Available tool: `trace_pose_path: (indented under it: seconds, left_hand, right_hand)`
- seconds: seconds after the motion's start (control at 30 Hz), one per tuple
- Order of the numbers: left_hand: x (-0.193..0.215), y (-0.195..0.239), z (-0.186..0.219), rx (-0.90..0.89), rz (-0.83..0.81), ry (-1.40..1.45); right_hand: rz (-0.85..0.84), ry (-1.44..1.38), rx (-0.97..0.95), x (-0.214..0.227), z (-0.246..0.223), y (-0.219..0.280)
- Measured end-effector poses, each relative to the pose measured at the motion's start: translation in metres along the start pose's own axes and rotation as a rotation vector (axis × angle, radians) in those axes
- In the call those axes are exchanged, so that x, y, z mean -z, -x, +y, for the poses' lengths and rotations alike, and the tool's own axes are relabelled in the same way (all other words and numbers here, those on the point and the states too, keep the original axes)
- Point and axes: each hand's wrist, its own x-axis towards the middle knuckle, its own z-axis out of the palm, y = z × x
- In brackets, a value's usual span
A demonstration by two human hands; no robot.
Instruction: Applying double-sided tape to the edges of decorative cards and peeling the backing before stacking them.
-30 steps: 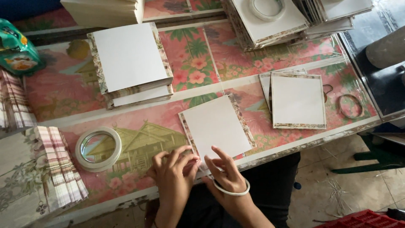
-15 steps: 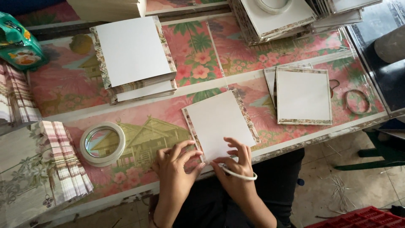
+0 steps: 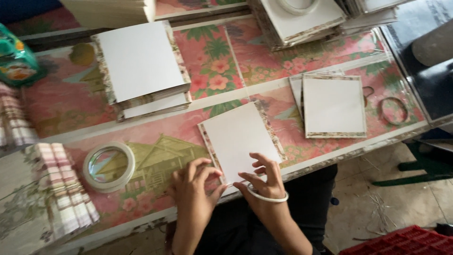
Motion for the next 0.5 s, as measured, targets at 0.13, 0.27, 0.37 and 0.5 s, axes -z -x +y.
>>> trace_pose_path:
  seconds: [0.13,0.27,0.37,0.5]
  left_hand:
    - [-0.007,-0.001,-0.008,-0.008,0.029,-0.041]
    - [-0.008,0.0,-0.009,-0.044,0.09,-0.05]
    - [-0.008,0.0,-0.009,-0.035,0.078,-0.057]
    - [-0.008,0.0,-0.007,0.024,0.038,-0.059]
  right_hand:
    - [-0.039,-0.084,-0.184,0.042,0.039,-0.006]
    - [0.076,-0.002,-0.221,0.076,0.076,-0.015]
    - [0.107,0.072,-0.173,0.078,0.085,-0.017]
    - [0.1,0.057,-0.199,0.068,0.1,-0.01]
